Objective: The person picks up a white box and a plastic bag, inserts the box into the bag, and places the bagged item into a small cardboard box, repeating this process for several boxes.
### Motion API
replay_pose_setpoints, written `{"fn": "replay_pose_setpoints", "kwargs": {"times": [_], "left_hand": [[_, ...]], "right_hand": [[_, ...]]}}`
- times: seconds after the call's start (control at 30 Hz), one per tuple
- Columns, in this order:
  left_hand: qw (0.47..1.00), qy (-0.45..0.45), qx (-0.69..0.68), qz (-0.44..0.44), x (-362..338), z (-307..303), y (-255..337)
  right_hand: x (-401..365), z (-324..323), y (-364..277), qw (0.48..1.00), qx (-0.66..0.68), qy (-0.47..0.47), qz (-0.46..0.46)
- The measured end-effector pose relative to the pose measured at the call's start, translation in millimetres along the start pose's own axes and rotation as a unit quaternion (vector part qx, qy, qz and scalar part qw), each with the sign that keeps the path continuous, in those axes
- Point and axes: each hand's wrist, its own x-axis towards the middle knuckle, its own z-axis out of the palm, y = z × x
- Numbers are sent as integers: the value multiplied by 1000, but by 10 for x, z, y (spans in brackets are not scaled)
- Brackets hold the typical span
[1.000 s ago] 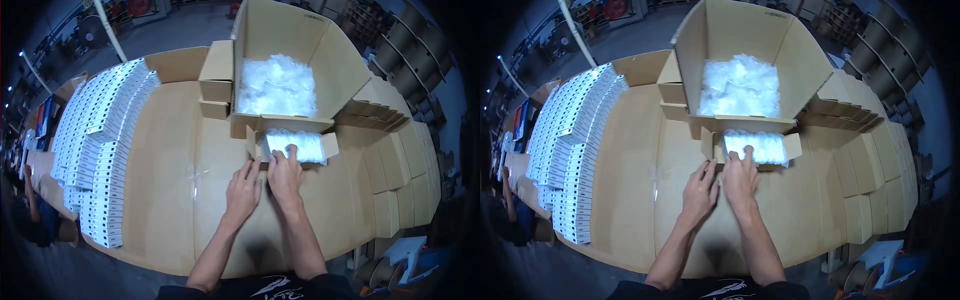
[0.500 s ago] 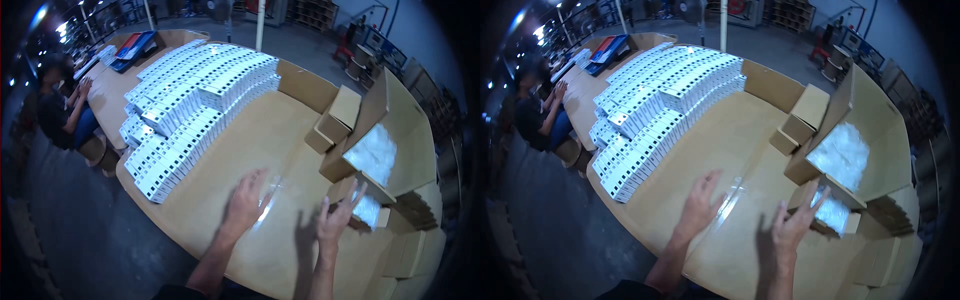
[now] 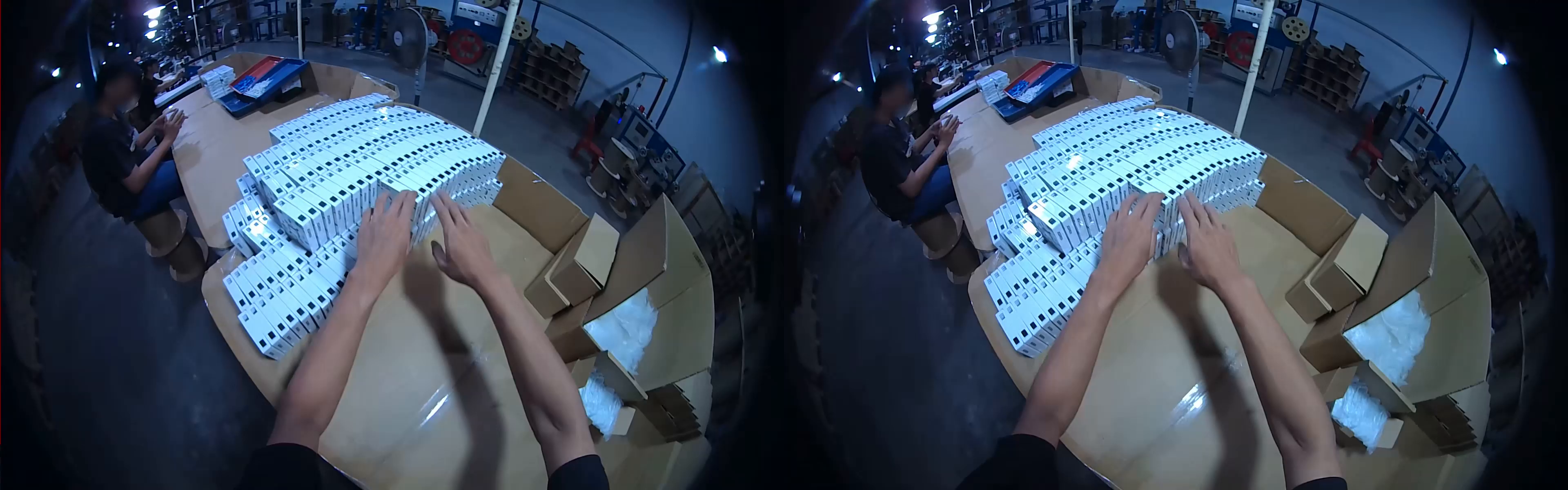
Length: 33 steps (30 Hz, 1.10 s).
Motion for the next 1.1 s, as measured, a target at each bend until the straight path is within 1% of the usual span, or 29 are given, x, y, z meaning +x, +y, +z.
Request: {"fn": "replay_pose_setpoints", "kwargs": {"times": [0.1,0.13,0.27,0.37,0.4,0.5,0.6,0.67,0.73,0.77,0.83,0.9,0.93,0.97,1.03,1.07,1.1], "left_hand": [[998,14,-55,-30,-70,-3,16],[996,30,-74,-32,-92,7,8],[997,67,-34,-31,-117,50,-46],[995,76,-46,-53,-149,2,-38],[991,108,-60,-55,-168,-50,-17],[984,117,-98,-89,-321,-301,133],[978,131,-134,-97,-548,-552,359],[974,139,-152,-96,-719,-691,544],[967,138,-180,-116,-894,-751,665],[964,137,-194,-122,-963,-784,705],[966,124,-191,-125,-1089,-871,778],[956,124,-228,-139,-1177,-891,918],[959,117,-226,-122,-1213,-932,979],[962,114,-223,-106,-1234,-959,1126],[957,92,-269,-66,-1338,-991,1445],[953,84,-285,-49,-1350,-1006,1628],[946,70,-315,-15,-1353,-1008,1823]], "right_hand": [[231,139,145,999,-30,-28,-1],[236,163,169,1000,-11,-20,0],[229,162,135,999,-49,-16,4],[279,-40,11,998,-11,-64,27],[283,-24,15,997,-31,-71,30],[256,-35,9,997,-24,-72,28],[294,-21,15,995,-12,-76,56],[271,6,37,997,4,-55,54],[216,-64,15,997,25,-41,61],[158,-122,-23,997,26,-23,72],[-82,-216,-42,995,55,50,65],[-489,-353,-113,983,137,64,99],[-776,-505,-277,968,212,57,125],[-1112,-693,-426,945,286,54,146],[-1740,-863,-561,888,438,24,139],[-2004,-1095,-639,869,463,4,172],[-2243,-1287,-684,848,490,-18,201]]}}
